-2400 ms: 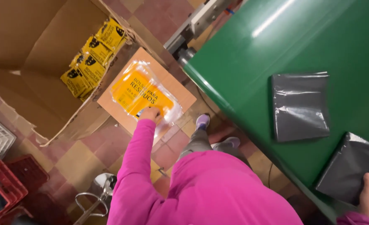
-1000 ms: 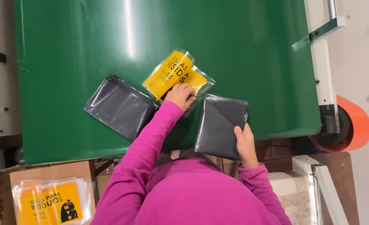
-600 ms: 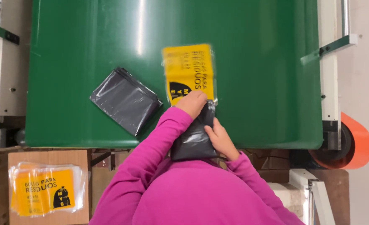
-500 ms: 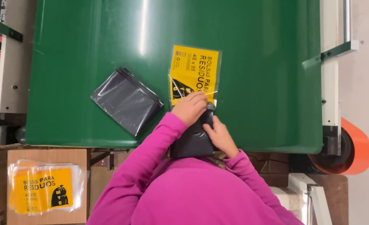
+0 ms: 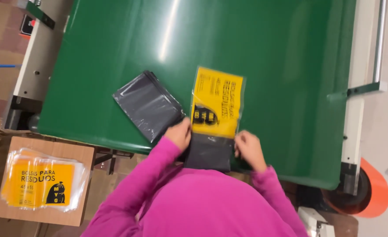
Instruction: Folding black trash bags, placing them into yellow printed sleeves, and sealing the packaging with a heat sealer.
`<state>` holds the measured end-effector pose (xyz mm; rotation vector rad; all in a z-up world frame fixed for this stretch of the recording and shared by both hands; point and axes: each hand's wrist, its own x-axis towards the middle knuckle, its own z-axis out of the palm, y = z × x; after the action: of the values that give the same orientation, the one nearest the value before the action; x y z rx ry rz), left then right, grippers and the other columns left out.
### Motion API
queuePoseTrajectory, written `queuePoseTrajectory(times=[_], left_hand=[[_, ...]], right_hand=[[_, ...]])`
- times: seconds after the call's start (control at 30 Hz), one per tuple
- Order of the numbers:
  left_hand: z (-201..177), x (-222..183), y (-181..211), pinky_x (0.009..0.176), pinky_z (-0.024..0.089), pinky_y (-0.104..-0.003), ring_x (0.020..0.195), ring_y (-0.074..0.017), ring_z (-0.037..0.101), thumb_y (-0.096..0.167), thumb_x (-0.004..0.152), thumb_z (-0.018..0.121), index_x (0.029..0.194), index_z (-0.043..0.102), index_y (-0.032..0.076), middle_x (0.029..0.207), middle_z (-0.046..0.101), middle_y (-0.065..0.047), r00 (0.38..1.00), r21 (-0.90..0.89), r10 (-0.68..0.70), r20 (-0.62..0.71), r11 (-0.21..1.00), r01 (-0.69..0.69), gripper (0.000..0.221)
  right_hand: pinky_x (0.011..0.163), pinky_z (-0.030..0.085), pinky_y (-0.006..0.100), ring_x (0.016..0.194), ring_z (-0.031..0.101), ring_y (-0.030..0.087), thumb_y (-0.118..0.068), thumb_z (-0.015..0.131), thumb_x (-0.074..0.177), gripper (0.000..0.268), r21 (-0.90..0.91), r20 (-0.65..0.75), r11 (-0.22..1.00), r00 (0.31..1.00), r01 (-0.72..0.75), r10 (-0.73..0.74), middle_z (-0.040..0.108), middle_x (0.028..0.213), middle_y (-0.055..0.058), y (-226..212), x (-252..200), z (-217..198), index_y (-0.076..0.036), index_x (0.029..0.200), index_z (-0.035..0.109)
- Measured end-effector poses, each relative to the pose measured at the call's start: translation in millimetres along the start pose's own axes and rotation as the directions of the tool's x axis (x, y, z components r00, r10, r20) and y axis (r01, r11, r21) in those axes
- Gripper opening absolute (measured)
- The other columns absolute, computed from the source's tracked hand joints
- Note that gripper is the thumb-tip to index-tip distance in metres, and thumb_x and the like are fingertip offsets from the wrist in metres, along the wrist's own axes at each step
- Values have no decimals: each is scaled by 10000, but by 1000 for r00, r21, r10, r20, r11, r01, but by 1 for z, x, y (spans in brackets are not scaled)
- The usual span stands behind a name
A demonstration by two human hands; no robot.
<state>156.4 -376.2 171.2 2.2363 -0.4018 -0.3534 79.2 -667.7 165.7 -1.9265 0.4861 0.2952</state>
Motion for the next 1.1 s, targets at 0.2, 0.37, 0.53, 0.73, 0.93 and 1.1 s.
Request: queuePoseTrajectory(times=[0.2, 0.37, 0.53, 0.73, 0.93, 1.1], left_hand=[[44, -67, -61, 688, 557, -425, 762, -340, 714, 92, 859, 655, 979, 549, 88, 789, 688, -148, 993, -326, 69, 96, 945, -35, 160], [-9, 8, 14, 536, 479, -311, 604, -123, 575, 103, 935, 632, 1002, 522, 93, 792, 600, -41, 998, -751, 62, 25, 660, -22, 129], [-119, 11, 21, 689, 536, -382, 764, -242, 688, 189, 939, 676, 1124, 608, 128, 828, 702, -59, 960, -223, 278, -43, 934, -281, 207], [-149, 82, -97, 872, 466, -569, 1169, -346, 530, 354, 641, 826, 1236, 647, 101, 1192, 641, -99, 848, 398, 55, -527, 898, 189, 670], [-165, 22, -74, 867, 453, -493, 1076, -276, 560, 365, 744, 839, 988, 770, 203, 993, 631, -20, 914, -63, 27, -404, 996, -57, 301], [-186, -121, -131, 861, 522, -392, 963, -270, 633, 285, 870, 766, 1043, 682, 121, 970, 641, -41, 712, -286, -64, -699, 938, -196, 253]], right_hand=[[511, 453, 253, 587, 562, 80, -151, 665, 962, 181, 68, 133, 998, 991, -9, 0, 631, 675, 36, 97, -48, 6, 12, 886, 678], [443, 342, 239, 520, 462, 87, -164, 562, 988, 166, 176, -174, 980, 983, 94, -63, 519, 673, -24, -70, -19, -30, -69, 862, 614], [569, 410, 318, 620, 497, 168, -207, 614, 1015, 206, -171, -331, 955, 899, 240, -286, 534, 693, 64, -45, -28, -42, -29, 914, 631], [820, 538, 388, 945, 696, 290, -272, 752, 867, 300, -571, -309, 779, 811, 260, -497, 704, 1051, 126, -80, -4, 69, -45, 1051, 683], [1031, 436, 485, 1218, 563, 459, -326, 785, 831, 717, -496, 30, 430, 510, 754, -860, 598, 1314, 289, -194, 43, 176, 58, 1372, 511], [737, 542, 448, 871, 708, 389, -352, 771, 884, 404, -452, 147, 701, 821, 552, -552, 695, 989, 221, -171, 65, 218, -16, 1078, 655]])
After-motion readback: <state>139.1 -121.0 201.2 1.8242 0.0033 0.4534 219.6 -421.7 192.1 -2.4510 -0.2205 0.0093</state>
